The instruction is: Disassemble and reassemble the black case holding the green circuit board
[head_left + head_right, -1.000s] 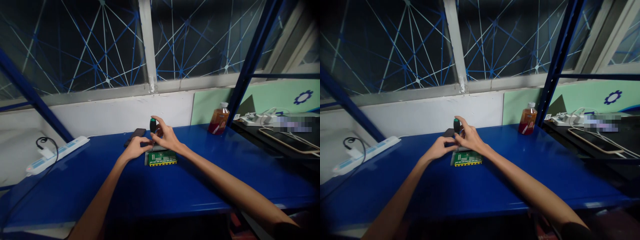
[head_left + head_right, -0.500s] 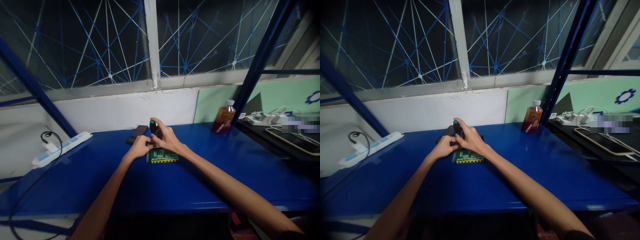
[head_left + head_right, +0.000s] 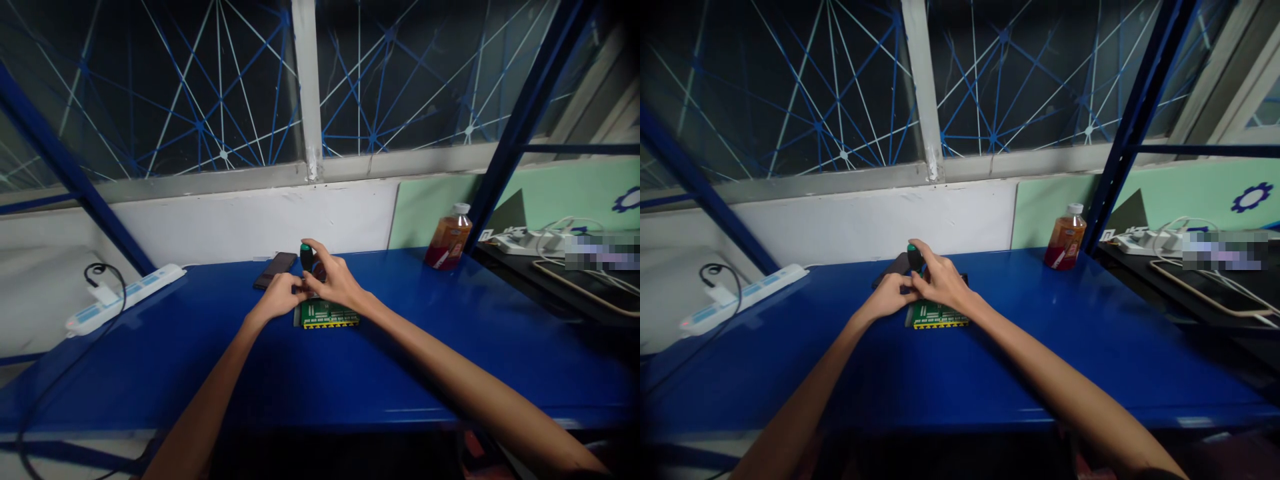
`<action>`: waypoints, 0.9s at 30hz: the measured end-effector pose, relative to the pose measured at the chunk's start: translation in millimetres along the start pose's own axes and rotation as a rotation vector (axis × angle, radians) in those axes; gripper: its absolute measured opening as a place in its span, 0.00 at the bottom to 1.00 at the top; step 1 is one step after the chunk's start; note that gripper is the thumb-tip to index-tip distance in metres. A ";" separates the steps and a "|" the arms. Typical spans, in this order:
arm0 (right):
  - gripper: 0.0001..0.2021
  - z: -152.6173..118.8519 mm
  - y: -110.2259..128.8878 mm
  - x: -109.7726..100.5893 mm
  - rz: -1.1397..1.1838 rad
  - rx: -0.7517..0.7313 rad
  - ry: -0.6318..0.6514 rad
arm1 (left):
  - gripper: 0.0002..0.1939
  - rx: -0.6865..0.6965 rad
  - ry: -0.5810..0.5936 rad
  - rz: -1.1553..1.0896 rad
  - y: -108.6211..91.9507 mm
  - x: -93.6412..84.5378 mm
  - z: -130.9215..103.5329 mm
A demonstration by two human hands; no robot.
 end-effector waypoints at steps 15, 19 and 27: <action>0.32 -1.2 -1.3 0.0 -0.069 0.003 0.019 | 0.12 -0.040 -0.073 0.057 -4.2 -2.2 -0.6; 0.31 -1.0 1.1 -1.0 -0.129 -0.004 0.017 | 0.12 -0.078 -0.150 0.138 -6.0 -4.1 0.1; 0.30 7.5 12.3 -5.0 -0.184 -0.041 0.053 | 0.10 -0.080 -0.111 -0.026 -0.1 0.3 -0.1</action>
Point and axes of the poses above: each hand's wrist, its own z-axis towards the middle knuckle, its own x-axis out of the palm, y = z × x, the point moved 3 cm from there along z, towards the middle knuckle, and after that the axes turned 14 degrees about -y, right-handed, at the moved point
